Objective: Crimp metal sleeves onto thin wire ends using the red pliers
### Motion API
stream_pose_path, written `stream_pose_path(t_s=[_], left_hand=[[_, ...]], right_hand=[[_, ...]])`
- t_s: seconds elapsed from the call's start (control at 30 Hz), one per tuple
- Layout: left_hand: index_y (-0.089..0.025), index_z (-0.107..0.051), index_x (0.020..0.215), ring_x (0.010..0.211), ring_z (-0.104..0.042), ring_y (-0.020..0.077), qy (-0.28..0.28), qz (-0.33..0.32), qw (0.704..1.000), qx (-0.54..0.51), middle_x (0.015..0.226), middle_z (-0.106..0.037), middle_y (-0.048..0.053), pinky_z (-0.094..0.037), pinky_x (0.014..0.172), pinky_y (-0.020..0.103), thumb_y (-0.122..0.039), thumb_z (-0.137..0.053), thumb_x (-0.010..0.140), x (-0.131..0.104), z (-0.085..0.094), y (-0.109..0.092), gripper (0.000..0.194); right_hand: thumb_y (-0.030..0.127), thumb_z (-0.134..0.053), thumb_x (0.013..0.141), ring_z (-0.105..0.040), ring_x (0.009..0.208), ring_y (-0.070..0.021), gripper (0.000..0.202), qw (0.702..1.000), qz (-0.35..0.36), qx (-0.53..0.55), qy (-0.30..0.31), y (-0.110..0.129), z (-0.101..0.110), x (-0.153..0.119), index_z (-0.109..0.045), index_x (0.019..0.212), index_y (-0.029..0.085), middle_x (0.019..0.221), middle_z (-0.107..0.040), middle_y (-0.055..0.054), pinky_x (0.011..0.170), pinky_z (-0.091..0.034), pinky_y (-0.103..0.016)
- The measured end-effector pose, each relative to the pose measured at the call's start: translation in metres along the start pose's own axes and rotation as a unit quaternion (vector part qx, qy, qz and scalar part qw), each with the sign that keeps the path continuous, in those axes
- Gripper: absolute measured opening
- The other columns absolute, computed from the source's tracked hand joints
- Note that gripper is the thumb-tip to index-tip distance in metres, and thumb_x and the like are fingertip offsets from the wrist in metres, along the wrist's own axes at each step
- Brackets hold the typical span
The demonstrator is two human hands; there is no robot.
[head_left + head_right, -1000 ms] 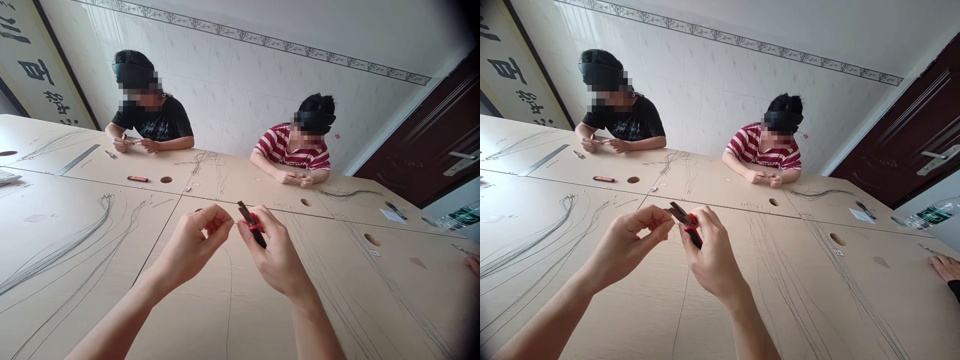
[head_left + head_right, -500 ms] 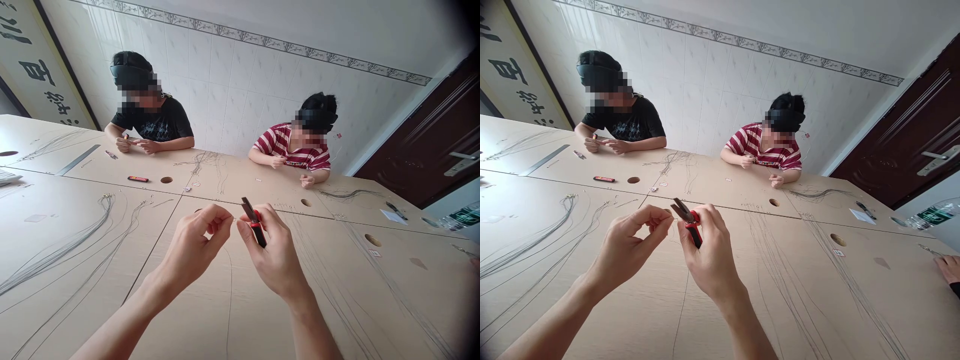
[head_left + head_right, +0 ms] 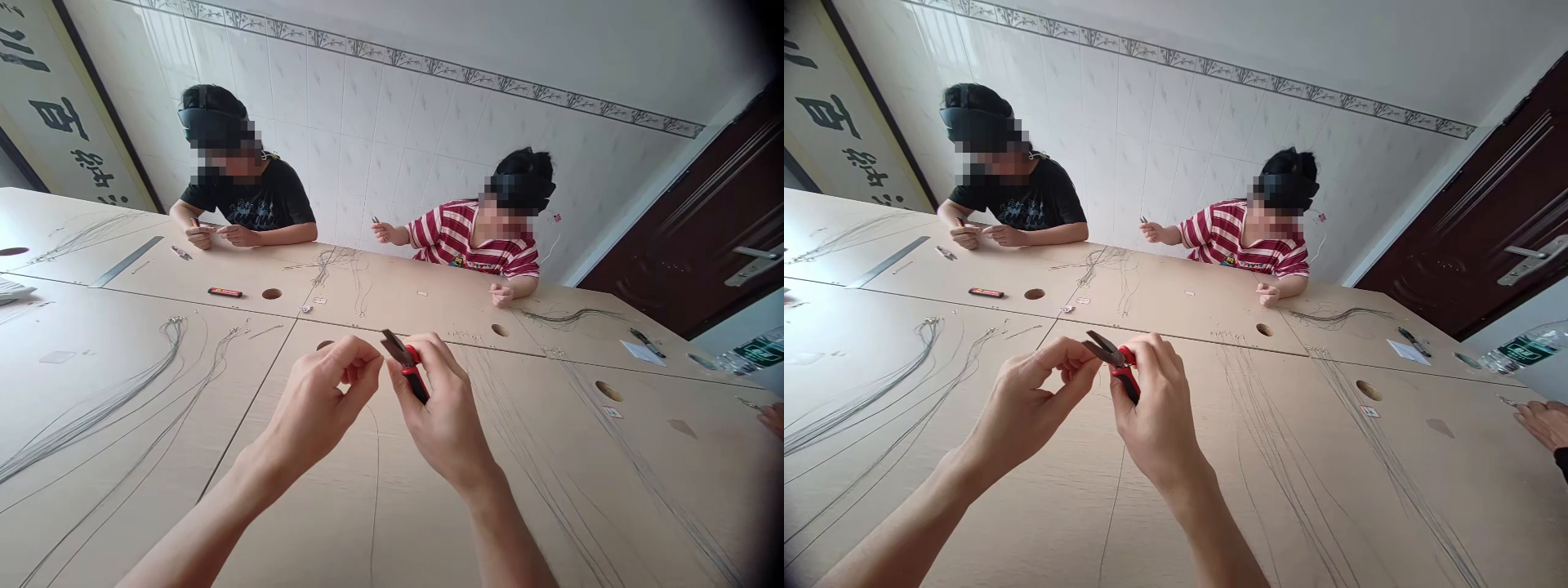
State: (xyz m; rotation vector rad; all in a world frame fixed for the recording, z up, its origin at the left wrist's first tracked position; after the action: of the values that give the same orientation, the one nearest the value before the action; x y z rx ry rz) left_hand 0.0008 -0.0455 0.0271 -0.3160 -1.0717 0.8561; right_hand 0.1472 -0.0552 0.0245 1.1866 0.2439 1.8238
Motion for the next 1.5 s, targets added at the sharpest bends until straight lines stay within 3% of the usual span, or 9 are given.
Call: stream_pose_path(t_s=[0.3, 0.47, 0.7, 1.03, 1.27, 1.5], left_hand=[[-0.021, -0.052, 0.083, 0.059, -0.047, 0.0041, -0.06, -0.045, 0.997, 0.035, 0.067, -0.056, -0.009, -0.041, 0.057, 0.014, -0.009, -0.055, 0.09, -0.003, -0.002, 0.004, 0.014], [-0.021, -0.052, 0.082, 0.059, -0.047, 0.0042, -0.051, -0.047, 0.997, 0.032, 0.068, -0.056, -0.009, -0.041, 0.056, 0.014, -0.008, -0.055, 0.09, -0.001, -0.003, 0.003, 0.015], [-0.02, -0.054, 0.082, 0.058, -0.045, 0.0056, -0.038, -0.036, 0.998, 0.034, 0.065, -0.054, -0.007, -0.039, 0.053, 0.016, -0.011, -0.054, 0.091, -0.001, -0.004, 0.001, 0.013], [-0.019, -0.057, 0.084, 0.057, -0.045, 0.0084, -0.002, -0.033, 0.997, 0.067, 0.064, -0.054, -0.006, -0.038, 0.054, 0.021, -0.015, -0.052, 0.092, -0.002, -0.007, 0.006, 0.01], [-0.02, -0.053, 0.078, 0.056, -0.044, 0.0076, -0.027, -0.004, 0.999, 0.04, 0.063, -0.053, -0.006, -0.037, 0.051, 0.018, -0.013, -0.052, 0.091, -0.001, -0.008, 0.009, 0.014], [-0.02, -0.054, 0.08, 0.057, -0.045, 0.0076, -0.019, 0.004, 0.999, 0.03, 0.063, -0.055, -0.006, -0.039, 0.053, 0.019, -0.016, -0.051, 0.093, 0.0, -0.007, 0.008, 0.014]], right_hand=[[0.016, -0.051, 0.092, -0.055, 0.084, -0.0192, 0.005, 0.999, -0.018, 0.029, -0.019, 0.002, -0.006, -0.001, -0.05, 0.088, 0.02, 0.088, -0.056, -0.004, 0.075, -0.045, -0.033], [0.021, -0.053, 0.094, -0.056, 0.088, -0.0202, 0.004, 0.999, -0.016, 0.015, -0.043, 0.001, -0.004, 0.0, -0.053, 0.091, 0.02, 0.09, -0.057, -0.004, 0.079, -0.045, -0.034], [0.013, -0.053, 0.091, -0.056, 0.086, -0.0198, 0.008, 0.999, -0.012, 0.019, -0.024, 0.0, -0.004, 0.0, -0.053, 0.092, 0.021, 0.09, -0.057, -0.004, 0.077, -0.046, -0.034], [0.014, -0.05, 0.09, -0.056, 0.084, -0.0202, 0.007, 1.0, 0.001, -0.01, -0.021, -0.003, -0.005, 0.0, -0.05, 0.09, 0.02, 0.089, -0.057, -0.004, 0.073, -0.045, -0.034], [0.017, -0.051, 0.092, -0.056, 0.089, -0.0213, 0.005, 0.999, -0.015, 0.0, -0.03, -0.007, -0.005, 0.001, -0.049, 0.09, 0.021, 0.092, -0.057, -0.006, 0.077, -0.045, -0.035], [0.023, -0.051, 0.095, -0.056, 0.088, -0.0205, 0.004, 0.999, -0.03, 0.02, -0.009, -0.008, -0.008, 0.002, -0.054, 0.093, 0.02, 0.094, -0.059, -0.006, 0.078, -0.046, -0.035]])
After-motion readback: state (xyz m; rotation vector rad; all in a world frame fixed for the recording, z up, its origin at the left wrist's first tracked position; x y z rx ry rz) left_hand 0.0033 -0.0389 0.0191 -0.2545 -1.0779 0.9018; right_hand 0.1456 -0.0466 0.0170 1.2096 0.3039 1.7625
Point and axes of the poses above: each hand's wrist, its own x-axis towards the middle knuckle, its own z-axis out of the back of the hand, y = z × x, the point moved 2 cm from there along x, towards the middle knuckle
